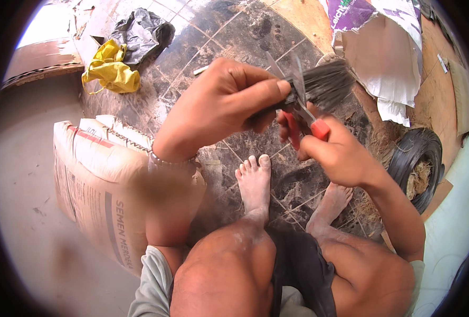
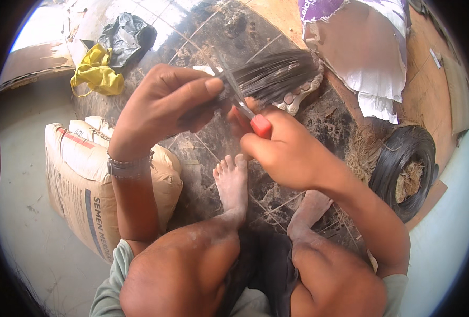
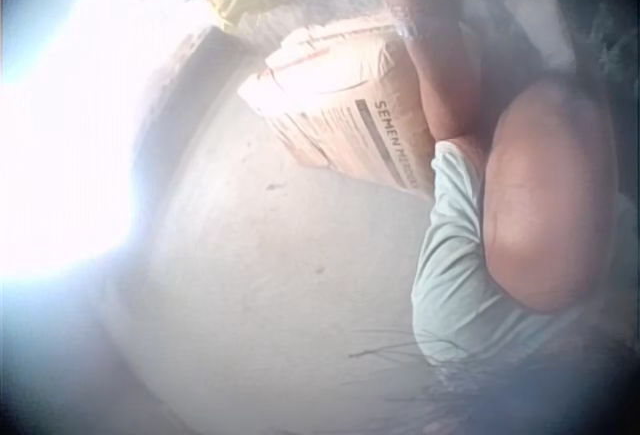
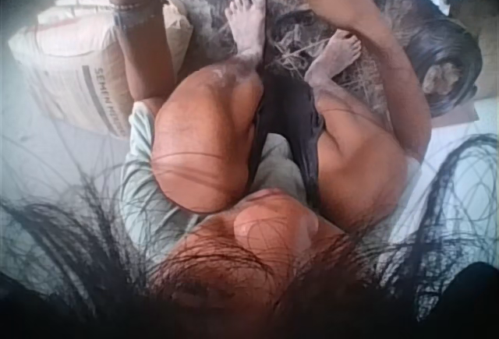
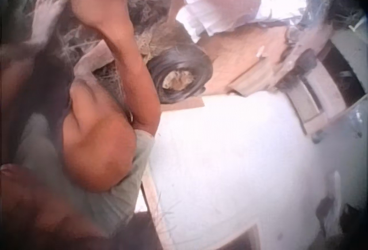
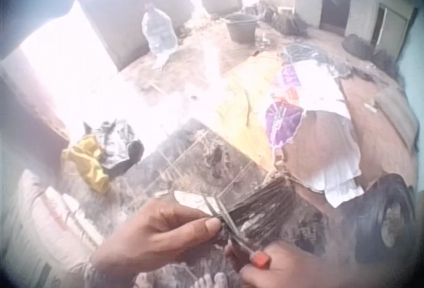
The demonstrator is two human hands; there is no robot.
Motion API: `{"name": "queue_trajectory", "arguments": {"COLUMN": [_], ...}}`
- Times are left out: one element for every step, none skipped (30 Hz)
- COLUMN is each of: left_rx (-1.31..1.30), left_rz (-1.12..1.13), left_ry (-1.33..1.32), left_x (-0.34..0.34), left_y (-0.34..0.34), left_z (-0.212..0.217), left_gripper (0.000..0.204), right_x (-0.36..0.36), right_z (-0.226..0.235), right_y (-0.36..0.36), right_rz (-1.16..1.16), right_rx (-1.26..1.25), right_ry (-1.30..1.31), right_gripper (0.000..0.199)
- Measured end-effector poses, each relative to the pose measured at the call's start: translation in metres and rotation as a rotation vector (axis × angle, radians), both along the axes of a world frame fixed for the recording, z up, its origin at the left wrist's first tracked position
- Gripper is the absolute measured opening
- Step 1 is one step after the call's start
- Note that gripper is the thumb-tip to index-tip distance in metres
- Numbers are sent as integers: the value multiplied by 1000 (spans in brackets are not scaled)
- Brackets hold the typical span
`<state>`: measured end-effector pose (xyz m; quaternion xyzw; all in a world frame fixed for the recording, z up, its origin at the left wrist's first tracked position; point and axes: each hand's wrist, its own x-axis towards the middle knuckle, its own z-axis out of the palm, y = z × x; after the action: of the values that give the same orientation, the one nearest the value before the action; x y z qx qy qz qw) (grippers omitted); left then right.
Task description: The person holds a bundle of thin metal wires by hand and cuts the ends with a pair of pliers while sitting on the floor.
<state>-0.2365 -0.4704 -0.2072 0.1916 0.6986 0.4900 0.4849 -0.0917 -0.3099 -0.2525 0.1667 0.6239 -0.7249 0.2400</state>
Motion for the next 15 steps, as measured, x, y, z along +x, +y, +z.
{"name": "queue_trajectory", "arguments": {"left_rx": [-19, -30, -32, -33, -49, -66, -68, -69, -70, -69, -83, -96, -103, -103, -119], "left_rz": [-31, -68, -53, -57, -71, -85, -85, -76, -67, -69, -22, 25, 17, 16, 64], "left_ry": [20, 39, 5, 5, -15, -36, -34, -32, -31, -35, 1, 37, 47, 47, 12], "left_x": [2, 2, 2, 2, 1, 1, 1, 1, 1, 1, 2, 2, 1, 2, 3], "left_y": [-1, 0, -1, -1, -2, -2, -2, -1, 0, 3, 5, 6, 5, 6, 8], "left_z": [2, 3, 1, 1, 3, 4, 6, 5, 3, -1, -2, -2, -1, 2, 7], "left_gripper": [34, 35, 36, 36, 36, 36, 36, 36, 37, 37, 37, 37, 37, 37, 37], "right_x": [-1, -2, -3, -1, 0, 1, 0, -1, -2, 1, 6, 9, 8, 8, 9], "right_z": [4, 6, -1, -4, -6, -6, -4, -4, -4, -11, -19, -24, -28, -28, -26], "right_y": [-3, -3, 8, 6, 1, -2, -2, 0, 0, -5, -17, -24, -21, -20, -19], "right_rz": [-71, -149, 16, 12, -6, -24, -25, 0, 25, 23, -89, -203, -187, -188, -195], "right_rx": [-80, -152, -98, -99, -52, -5, -7, -13, -18, -17, 23, 62, 101, 101, -2], "right_ry": [12, 23, 43, 43, 76, 108, 110, 37, -36, -41, 31, 101, 163, 163, 121], "right_gripper": [37, 40, 44, 44, 42, 40, 40, 35, 30, 30, 27, 24, 23, 23, 23]}}
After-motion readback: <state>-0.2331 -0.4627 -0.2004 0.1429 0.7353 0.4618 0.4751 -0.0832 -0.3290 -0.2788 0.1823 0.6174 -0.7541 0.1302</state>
